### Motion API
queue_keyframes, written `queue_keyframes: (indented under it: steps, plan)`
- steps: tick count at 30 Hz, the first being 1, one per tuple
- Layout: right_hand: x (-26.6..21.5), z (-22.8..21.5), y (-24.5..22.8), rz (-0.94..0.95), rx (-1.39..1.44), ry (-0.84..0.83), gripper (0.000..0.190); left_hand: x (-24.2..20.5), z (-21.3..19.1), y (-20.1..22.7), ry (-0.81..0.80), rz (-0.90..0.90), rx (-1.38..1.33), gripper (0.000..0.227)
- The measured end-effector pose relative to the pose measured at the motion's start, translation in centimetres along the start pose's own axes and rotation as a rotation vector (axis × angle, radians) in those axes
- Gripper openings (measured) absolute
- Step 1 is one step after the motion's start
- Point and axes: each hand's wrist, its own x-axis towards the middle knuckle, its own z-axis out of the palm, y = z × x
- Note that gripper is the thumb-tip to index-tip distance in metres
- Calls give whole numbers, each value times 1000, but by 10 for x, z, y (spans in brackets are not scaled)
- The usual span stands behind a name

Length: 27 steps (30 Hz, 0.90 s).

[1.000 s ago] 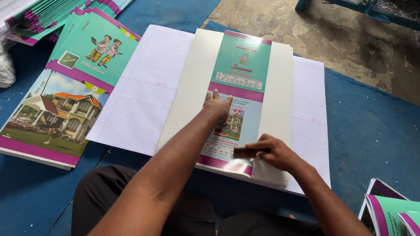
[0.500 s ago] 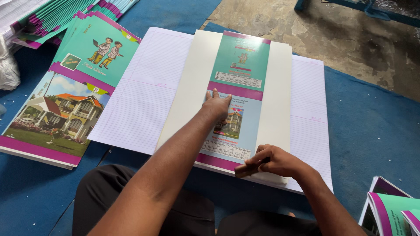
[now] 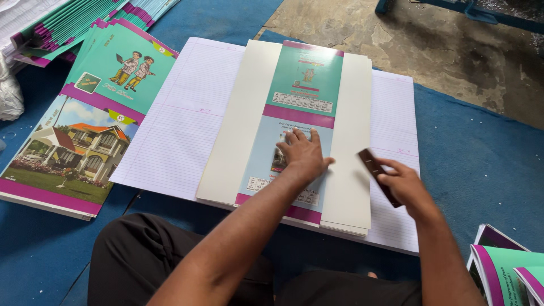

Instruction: The person inserts printed covers into notebook pages and presses the spine with a wooden block to secure the binding. The person repeats this process for multiple notebooks, stacking the finished items to the side.

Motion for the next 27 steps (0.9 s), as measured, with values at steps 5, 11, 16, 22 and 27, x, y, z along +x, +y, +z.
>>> queue_keyframes:
  steps: [5,11,16,22,27]
  plan:
    - [21,-10,29,114,-9,193,48,-9,-11,10,-29,-39,-7,111]
    - [42,6,55,117,-530,342,53,-8,-11,1,13,10,-36,104]
    - [39,18,54,-103,-586,409,50,-14,-23,-11,129,69,-173,97]
    - [28,26,36,-269,-545,378,38,-27,-51,-35,273,168,-367,91]
    - [18,31,20,-326,-452,316,46,-31,-81,-65,444,234,-466,82]
